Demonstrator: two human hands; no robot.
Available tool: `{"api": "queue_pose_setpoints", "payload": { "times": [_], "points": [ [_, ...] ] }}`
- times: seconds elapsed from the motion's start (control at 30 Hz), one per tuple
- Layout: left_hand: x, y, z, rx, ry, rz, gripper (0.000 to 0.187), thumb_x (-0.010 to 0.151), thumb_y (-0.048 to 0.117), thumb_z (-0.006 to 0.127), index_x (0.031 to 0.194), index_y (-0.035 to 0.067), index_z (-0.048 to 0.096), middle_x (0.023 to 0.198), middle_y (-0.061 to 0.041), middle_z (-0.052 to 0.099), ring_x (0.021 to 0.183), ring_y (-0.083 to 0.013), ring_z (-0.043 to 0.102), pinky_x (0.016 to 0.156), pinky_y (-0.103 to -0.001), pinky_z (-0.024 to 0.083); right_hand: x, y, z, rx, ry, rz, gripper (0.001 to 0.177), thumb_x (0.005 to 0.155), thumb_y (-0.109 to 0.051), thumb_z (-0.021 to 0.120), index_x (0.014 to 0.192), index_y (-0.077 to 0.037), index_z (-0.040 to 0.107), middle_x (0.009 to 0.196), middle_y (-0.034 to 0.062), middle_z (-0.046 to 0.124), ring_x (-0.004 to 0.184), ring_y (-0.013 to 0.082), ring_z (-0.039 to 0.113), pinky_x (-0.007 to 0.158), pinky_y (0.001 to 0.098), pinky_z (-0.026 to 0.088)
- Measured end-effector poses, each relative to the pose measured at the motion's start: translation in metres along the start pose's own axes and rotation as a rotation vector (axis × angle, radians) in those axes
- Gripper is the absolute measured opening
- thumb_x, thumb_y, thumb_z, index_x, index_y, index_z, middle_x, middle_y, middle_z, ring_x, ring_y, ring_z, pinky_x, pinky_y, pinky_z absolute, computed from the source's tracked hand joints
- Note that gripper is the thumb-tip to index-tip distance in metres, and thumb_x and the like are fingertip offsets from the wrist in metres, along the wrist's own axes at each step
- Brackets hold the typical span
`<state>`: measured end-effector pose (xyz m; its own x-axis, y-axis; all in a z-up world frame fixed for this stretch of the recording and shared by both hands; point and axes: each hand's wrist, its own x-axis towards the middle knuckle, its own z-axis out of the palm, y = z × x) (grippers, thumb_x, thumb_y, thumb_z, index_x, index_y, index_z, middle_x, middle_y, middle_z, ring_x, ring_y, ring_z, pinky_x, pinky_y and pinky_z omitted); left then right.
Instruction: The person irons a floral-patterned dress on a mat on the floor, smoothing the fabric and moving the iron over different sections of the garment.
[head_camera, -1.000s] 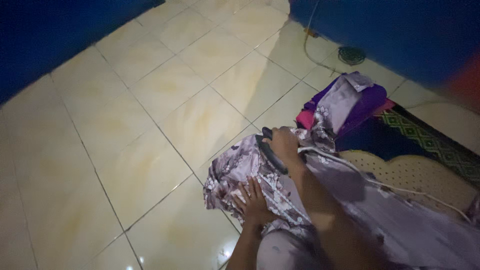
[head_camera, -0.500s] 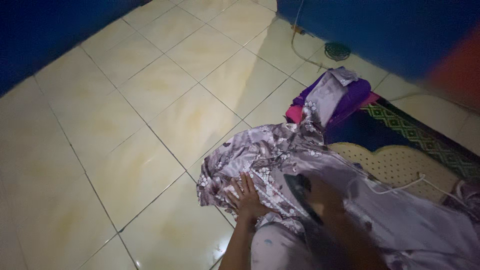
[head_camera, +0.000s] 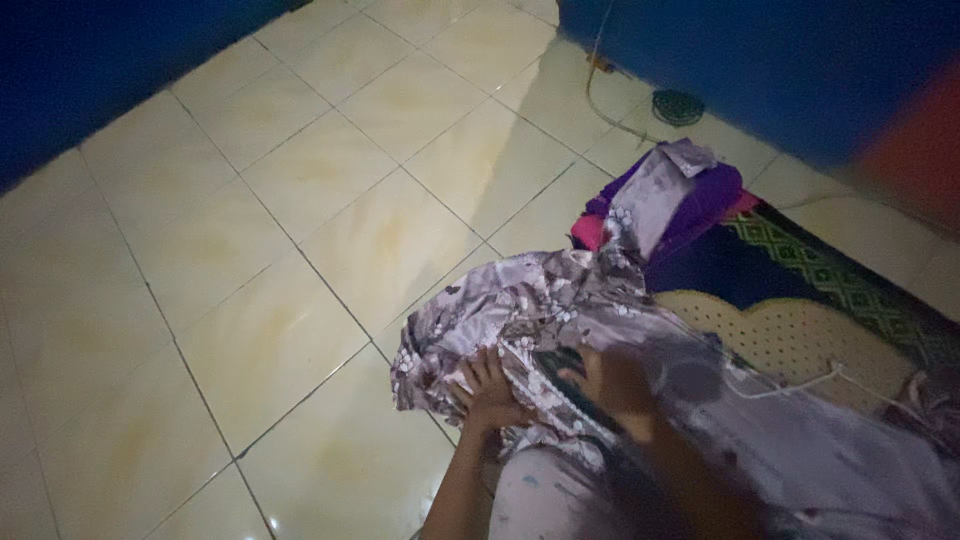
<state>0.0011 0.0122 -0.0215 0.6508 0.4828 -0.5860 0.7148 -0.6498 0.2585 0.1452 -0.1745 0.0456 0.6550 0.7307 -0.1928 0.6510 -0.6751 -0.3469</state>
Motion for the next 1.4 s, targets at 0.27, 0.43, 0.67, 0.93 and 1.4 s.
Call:
{"api": "queue_pose_setpoints", "payload": {
  "times": [0.27, 0.43, 0.67, 0.93, 1.4],
  "points": [
    [0.129, 0.028, -0.053, 0.017, 0.751, 0.311, 0.083, 0.084, 0.048, 0.070, 0.151, 0.006, 0.046, 0.143, -0.020, 0.055, 0.134, -0.0399, 0.049, 0.106, -0.068, 0.029, -0.026, 0.045, 0.034, 0.112, 0.001, 0.212, 0.059, 0.090, -0.060, 0.060, 0.126, -0.014, 0.063, 0.108, 0.0116, 0.073, 0.092, 0.0275, 0.072, 0.087, 0.0421, 0.058],
    [0.180, 0.031, -0.076, 0.030, 0.595, 0.207, 0.032, 0.090, 0.030, 0.062, 0.116, 0.011, 0.064, 0.117, -0.014, 0.067, 0.109, -0.0367, 0.063, 0.091, -0.059, 0.043, -0.034, 0.052, 0.050, -0.041, 0.187, 0.155, 0.068, 0.087, -0.063, 0.062, 0.132, -0.012, 0.061, 0.110, 0.0158, 0.071, 0.091, 0.0316, 0.070, 0.083, 0.0453, 0.057],
    [0.094, 0.044, -0.101, -0.041, 0.941, 0.373, 0.031, 0.092, 0.022, 0.055, 0.117, 0.008, 0.068, 0.113, -0.017, 0.070, 0.106, -0.0366, 0.065, 0.090, -0.053, 0.049, -0.029, 0.047, 0.049, -0.045, -0.095, 0.391, 0.079, 0.092, -0.073, 0.054, 0.149, -0.018, 0.048, 0.110, 0.0110, 0.074, 0.090, 0.0263, 0.074, 0.087, 0.0401, 0.059],
    [0.068, 0.024, -0.034, 0.297, 0.467, 0.631, 0.064, 0.098, 0.047, 0.043, 0.155, 0.018, 0.037, 0.164, -0.006, 0.032, 0.152, -0.0337, 0.021, 0.119, -0.070, 0.004, -0.042, 0.009, -0.015, -0.108, 0.177, 0.220, 0.060, 0.086, -0.063, 0.062, 0.126, -0.018, 0.063, 0.108, 0.0101, 0.073, 0.097, 0.0302, 0.072, 0.091, 0.0453, 0.056],
    [-0.008, -0.013, 0.032, 0.191, 0.563, 0.590, 0.059, 0.103, 0.036, 0.045, 0.156, 0.012, 0.037, 0.164, -0.014, 0.031, 0.153, -0.0339, 0.021, 0.119, -0.064, 0.010, 0.051, 0.091, -0.031, -0.283, 0.552, -0.011, 0.058, 0.087, -0.066, 0.066, 0.099, -0.009, 0.069, 0.070, 0.0151, 0.068, 0.062, 0.0302, 0.068, 0.058, 0.0446, 0.054]
  ]
}}
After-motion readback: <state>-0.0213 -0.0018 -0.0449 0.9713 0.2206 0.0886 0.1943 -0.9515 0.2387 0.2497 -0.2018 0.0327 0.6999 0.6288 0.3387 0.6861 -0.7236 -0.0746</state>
